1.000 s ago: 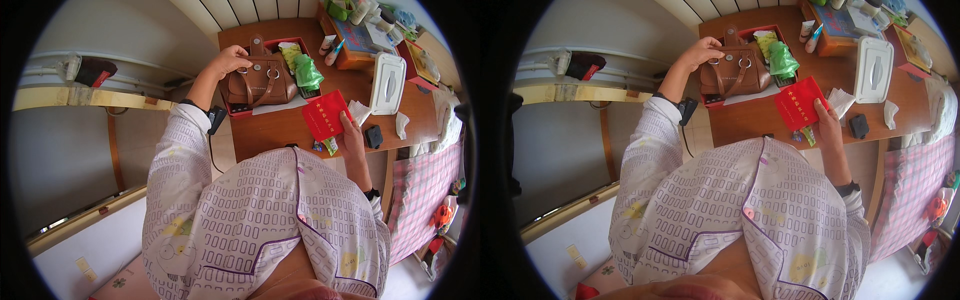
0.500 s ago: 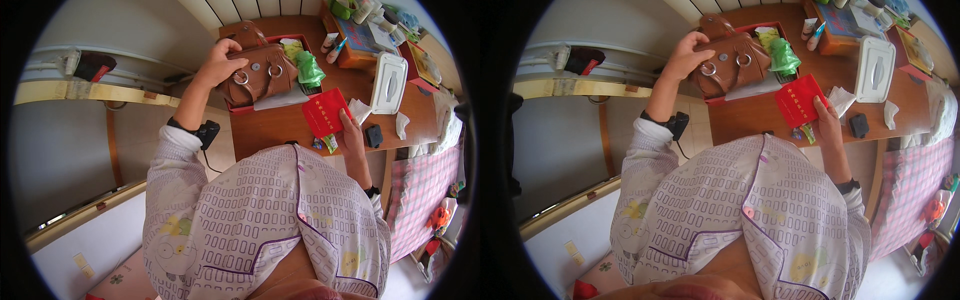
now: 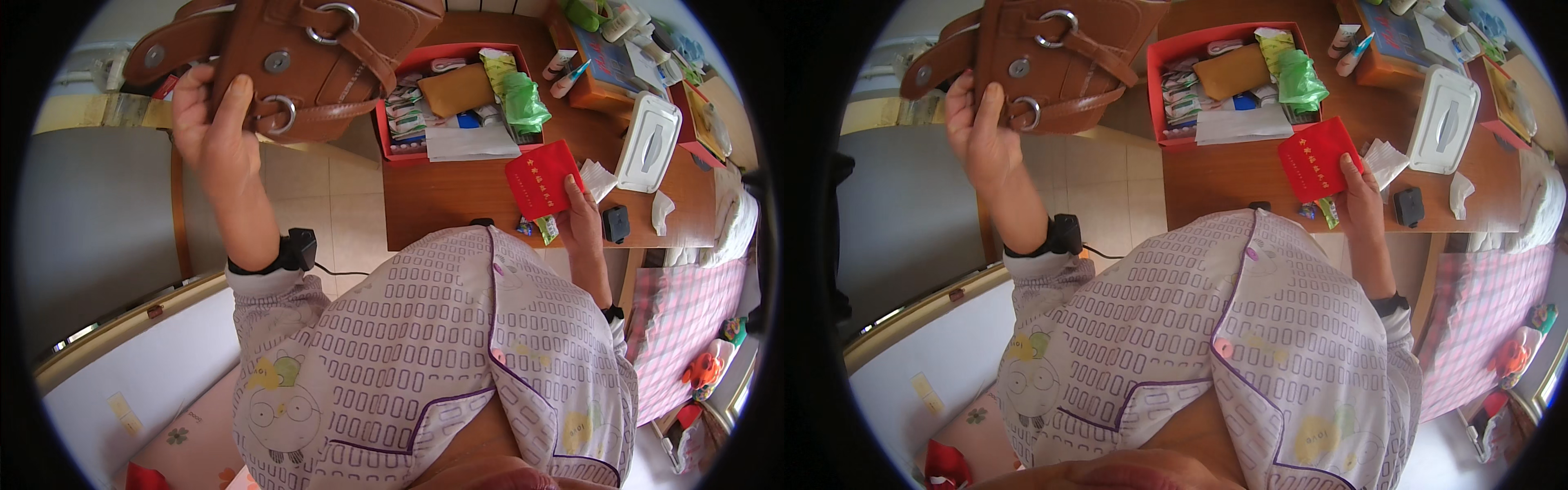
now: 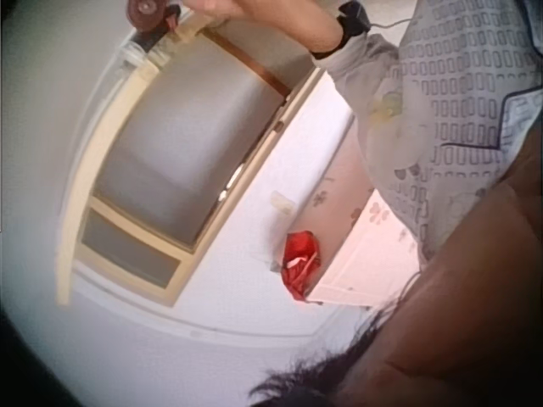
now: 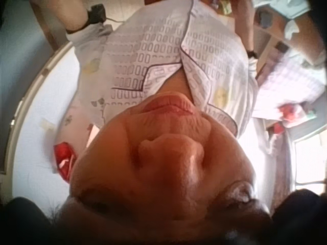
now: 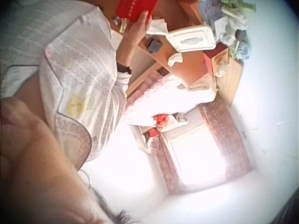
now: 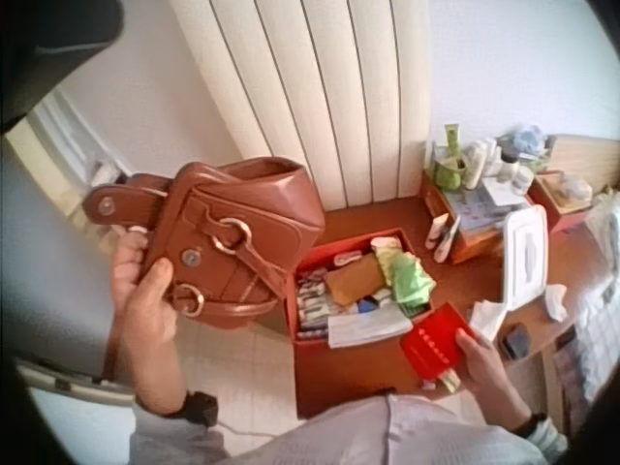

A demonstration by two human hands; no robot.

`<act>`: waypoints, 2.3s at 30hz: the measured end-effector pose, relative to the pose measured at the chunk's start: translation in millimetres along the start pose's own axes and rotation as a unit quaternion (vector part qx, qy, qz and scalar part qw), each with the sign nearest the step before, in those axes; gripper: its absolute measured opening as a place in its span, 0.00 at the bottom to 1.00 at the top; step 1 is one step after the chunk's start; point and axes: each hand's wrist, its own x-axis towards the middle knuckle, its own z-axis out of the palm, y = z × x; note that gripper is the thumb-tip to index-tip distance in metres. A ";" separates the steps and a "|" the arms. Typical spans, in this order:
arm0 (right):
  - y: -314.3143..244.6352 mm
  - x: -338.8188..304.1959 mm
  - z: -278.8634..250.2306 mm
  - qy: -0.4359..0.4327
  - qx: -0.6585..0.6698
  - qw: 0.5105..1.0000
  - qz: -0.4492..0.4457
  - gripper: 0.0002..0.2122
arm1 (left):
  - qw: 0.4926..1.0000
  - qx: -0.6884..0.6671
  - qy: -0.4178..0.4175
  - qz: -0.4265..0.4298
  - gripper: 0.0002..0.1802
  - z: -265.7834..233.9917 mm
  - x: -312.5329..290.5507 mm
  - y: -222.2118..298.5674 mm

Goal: The person organizes items on a cluttered wooden table. They pick up and place down a white plastic container, a black wallet, a red envelope, a brown purse, and several small packets. They also open a drawer and handle a white envelope.

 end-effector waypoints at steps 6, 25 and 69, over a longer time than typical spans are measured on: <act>-1.7 -1.8 -2.3 -0.027 -0.025 0.999 0.006 0.14 | 0.996 0.057 0.044 -0.046 0.20 -15.3 -50.0 23.9; 22.5 -7.4 0.5 -0.097 -0.118 0.983 0.104 0.11 | 0.919 0.237 -0.211 -0.235 0.18 -8.4 -190.5 -4.6; 39.6 -15.9 -24.1 -0.007 -0.141 0.985 0.097 0.12 | 0.936 0.246 -0.197 -0.155 0.11 22.6 -155.8 -125.2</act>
